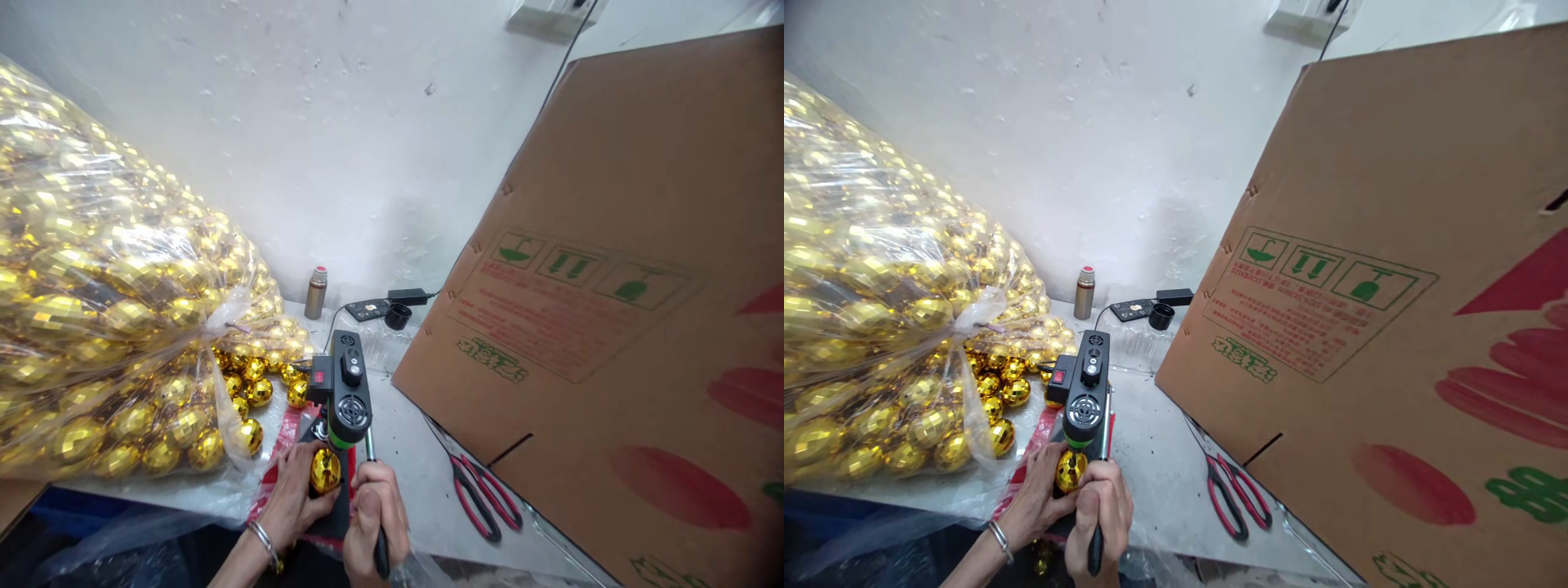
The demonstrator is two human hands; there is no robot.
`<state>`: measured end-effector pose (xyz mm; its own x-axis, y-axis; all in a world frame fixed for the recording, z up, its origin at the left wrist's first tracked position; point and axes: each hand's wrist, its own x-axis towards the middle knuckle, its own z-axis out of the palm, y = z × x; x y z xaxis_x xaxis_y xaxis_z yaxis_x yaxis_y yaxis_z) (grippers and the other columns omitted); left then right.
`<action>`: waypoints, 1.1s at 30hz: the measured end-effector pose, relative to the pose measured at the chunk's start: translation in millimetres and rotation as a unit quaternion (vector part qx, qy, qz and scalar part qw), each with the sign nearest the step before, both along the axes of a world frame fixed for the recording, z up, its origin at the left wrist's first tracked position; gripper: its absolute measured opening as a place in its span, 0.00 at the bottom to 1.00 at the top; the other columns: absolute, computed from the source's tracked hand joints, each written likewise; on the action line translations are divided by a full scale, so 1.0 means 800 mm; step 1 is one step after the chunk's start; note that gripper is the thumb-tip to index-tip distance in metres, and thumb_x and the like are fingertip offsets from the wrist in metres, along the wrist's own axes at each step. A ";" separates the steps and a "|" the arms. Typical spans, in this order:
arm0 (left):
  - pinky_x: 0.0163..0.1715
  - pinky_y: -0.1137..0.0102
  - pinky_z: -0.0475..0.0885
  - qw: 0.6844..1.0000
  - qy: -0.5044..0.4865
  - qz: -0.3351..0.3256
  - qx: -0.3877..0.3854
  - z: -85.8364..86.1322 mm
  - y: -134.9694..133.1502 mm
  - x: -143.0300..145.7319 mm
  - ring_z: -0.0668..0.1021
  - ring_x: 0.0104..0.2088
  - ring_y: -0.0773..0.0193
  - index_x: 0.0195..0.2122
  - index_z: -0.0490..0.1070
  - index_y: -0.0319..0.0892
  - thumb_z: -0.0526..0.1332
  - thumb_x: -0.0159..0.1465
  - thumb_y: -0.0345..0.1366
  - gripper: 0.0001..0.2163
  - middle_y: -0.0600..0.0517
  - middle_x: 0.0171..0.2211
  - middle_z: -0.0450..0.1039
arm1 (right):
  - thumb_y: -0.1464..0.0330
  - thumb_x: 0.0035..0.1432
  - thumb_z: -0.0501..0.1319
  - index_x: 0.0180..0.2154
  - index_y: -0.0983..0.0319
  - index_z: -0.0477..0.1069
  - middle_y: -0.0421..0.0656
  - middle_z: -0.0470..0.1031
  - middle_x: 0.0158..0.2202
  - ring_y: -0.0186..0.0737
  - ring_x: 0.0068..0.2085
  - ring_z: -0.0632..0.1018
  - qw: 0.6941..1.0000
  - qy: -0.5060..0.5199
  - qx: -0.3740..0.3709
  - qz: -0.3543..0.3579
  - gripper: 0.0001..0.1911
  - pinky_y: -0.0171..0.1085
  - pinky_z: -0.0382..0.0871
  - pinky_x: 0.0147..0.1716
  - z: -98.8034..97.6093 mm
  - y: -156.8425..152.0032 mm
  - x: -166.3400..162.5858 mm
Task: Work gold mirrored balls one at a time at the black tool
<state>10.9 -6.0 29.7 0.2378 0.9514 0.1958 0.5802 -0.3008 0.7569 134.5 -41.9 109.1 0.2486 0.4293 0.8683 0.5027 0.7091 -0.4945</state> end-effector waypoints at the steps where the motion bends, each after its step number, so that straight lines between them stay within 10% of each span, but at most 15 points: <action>1: 0.57 0.42 0.68 1.000 -0.002 -0.001 0.003 0.001 0.000 0.000 0.76 0.53 0.41 0.57 0.70 0.42 0.68 0.57 0.38 0.26 0.40 0.51 0.76 | 0.73 0.72 0.48 0.29 0.59 0.64 0.36 0.66 0.27 0.32 0.27 0.70 1.000 -0.004 0.004 -0.002 0.17 0.33 0.65 0.28 -0.002 0.000 0.000; 11: 0.53 0.45 0.71 1.000 0.016 0.003 0.015 0.002 -0.001 -0.001 0.77 0.49 0.42 0.55 0.72 0.42 0.65 0.59 0.41 0.23 0.41 0.47 0.77 | 0.66 0.75 0.48 0.32 0.58 0.67 0.38 0.73 0.30 0.32 0.31 0.77 0.996 -0.087 0.023 -0.013 0.17 0.34 0.73 0.36 -0.034 0.004 0.009; 21: 0.55 0.46 0.74 0.998 -0.025 0.013 0.050 -0.004 -0.030 -0.018 0.79 0.53 0.41 0.55 0.72 0.46 0.68 0.59 0.40 0.23 0.41 0.52 0.78 | 0.74 0.71 0.51 0.30 0.59 0.65 0.36 0.66 0.26 0.29 0.28 0.71 0.992 0.002 -0.114 0.053 0.15 0.28 0.66 0.28 0.096 -0.014 0.007; 27: 0.56 0.50 0.75 0.991 -0.010 0.039 0.130 -0.052 -0.102 -0.056 0.78 0.58 0.41 0.56 0.70 0.50 0.68 0.61 0.43 0.22 0.40 0.59 0.75 | 0.74 0.72 0.49 0.32 0.59 0.66 0.37 0.66 0.29 0.30 0.29 0.71 0.991 0.008 -0.117 0.066 0.15 0.29 0.66 0.29 0.071 -0.017 0.005; 33: 0.62 0.46 0.69 0.982 0.060 0.073 0.165 0.012 -0.014 -0.043 0.69 0.66 0.44 0.64 0.62 0.44 0.57 0.70 0.38 0.21 0.36 0.66 0.65 | 0.75 0.71 0.49 0.31 0.59 0.65 0.38 0.66 0.29 0.31 0.31 0.73 0.993 0.000 -0.088 0.072 0.15 0.30 0.66 0.31 0.046 -0.017 0.004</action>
<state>-23.6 -17.5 39.3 0.1442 0.8669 0.4772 0.7145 -0.4249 0.5558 137.4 -55.3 146.0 0.1727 0.6057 0.7767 0.4023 0.6764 -0.6170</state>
